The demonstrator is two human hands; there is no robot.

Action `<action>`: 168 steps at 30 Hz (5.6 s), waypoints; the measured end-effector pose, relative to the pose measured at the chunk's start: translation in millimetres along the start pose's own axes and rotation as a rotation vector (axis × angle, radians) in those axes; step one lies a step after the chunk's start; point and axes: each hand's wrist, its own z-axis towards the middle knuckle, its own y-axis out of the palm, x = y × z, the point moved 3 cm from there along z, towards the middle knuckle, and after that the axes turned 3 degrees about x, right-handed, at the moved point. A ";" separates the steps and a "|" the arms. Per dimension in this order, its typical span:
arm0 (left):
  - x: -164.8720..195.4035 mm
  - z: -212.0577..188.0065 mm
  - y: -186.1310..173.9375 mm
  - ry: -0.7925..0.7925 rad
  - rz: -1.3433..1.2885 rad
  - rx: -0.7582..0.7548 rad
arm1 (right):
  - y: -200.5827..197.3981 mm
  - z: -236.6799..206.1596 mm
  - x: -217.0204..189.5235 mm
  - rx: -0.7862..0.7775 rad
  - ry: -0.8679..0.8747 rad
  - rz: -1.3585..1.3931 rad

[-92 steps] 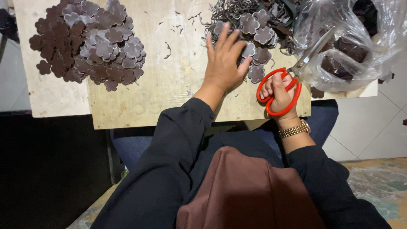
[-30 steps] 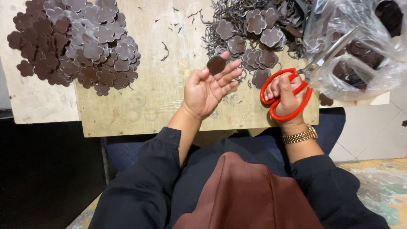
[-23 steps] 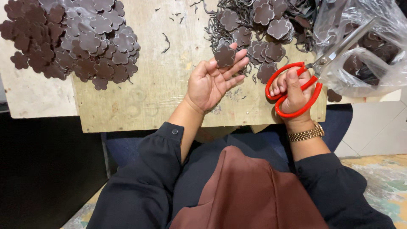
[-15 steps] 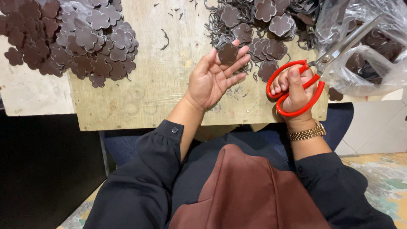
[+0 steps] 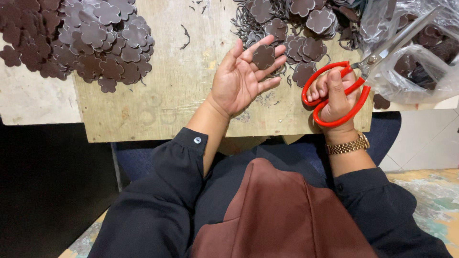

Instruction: The person trims the edges of dark brown flower-shaped leather pieces using red-handled scissors. They pick up each piece, trim its perimeter, and place it into a growing pile on the table. The process is repeated continuously throughout the clip.

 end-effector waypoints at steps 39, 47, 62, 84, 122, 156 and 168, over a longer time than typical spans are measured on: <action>3.8 -11.6 17.4 0.005 0.020 -0.006 | 7.7 -10.6 -15.8 -0.002 -0.031 -0.059; 4.1 -10.4 17.9 -0.007 0.004 0.005 | 10.6 -11.0 -18.0 0.020 -0.016 -0.056; 1.3 -10.6 26.6 -0.038 0.101 0.043 | 6.1 -9.6 -19.8 0.002 0.015 -0.005; -8.1 -22.3 45.6 0.058 0.192 0.092 | 15.3 -21.6 -42.0 -0.016 -0.038 -0.032; -34.7 -61.6 119.3 0.276 0.450 0.510 | 82.5 -111.3 -98.8 -0.393 0.400 -0.465; -21.7 -70.5 153.7 0.373 0.648 0.457 | 68.1 -117.8 -112.1 -0.507 0.427 -0.154; -23.6 -72.8 151.6 0.396 0.692 0.455 | 70.2 -115.9 -103.8 -0.527 0.417 -0.139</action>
